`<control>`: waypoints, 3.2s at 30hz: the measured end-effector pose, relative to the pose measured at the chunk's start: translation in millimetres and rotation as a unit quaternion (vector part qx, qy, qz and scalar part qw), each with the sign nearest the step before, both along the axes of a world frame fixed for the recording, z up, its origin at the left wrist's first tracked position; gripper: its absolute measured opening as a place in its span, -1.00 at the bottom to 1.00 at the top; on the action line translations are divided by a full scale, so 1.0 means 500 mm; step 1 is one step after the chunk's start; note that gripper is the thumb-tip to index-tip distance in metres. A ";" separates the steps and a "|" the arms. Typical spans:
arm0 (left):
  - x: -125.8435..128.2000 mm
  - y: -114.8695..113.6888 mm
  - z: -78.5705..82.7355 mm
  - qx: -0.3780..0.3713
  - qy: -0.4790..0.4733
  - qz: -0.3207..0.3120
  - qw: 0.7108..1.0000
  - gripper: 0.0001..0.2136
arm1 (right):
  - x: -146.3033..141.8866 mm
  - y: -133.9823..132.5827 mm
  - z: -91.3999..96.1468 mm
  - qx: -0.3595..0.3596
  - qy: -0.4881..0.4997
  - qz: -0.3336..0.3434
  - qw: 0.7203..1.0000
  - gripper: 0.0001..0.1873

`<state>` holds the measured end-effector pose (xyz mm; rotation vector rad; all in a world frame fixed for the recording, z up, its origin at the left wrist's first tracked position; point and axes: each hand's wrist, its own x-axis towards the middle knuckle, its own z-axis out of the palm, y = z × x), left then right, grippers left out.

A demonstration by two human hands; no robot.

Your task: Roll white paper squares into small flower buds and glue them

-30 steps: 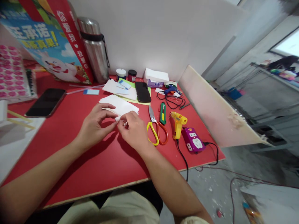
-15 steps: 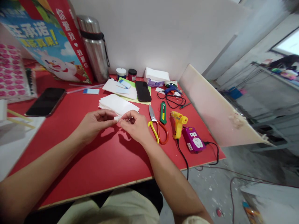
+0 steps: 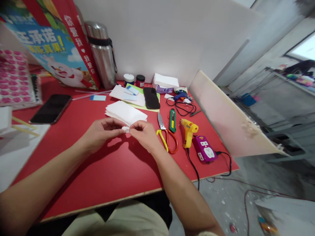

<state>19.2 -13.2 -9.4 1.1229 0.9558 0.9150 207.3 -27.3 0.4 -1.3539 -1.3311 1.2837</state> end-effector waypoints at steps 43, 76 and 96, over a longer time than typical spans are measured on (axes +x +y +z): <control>-0.010 0.007 0.005 -0.261 -0.201 -0.012 0.944 -0.88 | 0.010 0.008 0.012 -0.059 0.220 -0.050 0.972 -0.72; 0.004 0.003 -0.004 -0.124 -0.162 0.004 0.979 -0.74 | -0.001 0.002 -0.009 0.000 0.114 0.013 0.993 -0.69; -0.008 0.013 0.020 -0.312 -0.333 0.012 0.890 -0.89 | 0.128 -0.091 0.045 -0.065 -0.704 0.018 0.707 -0.66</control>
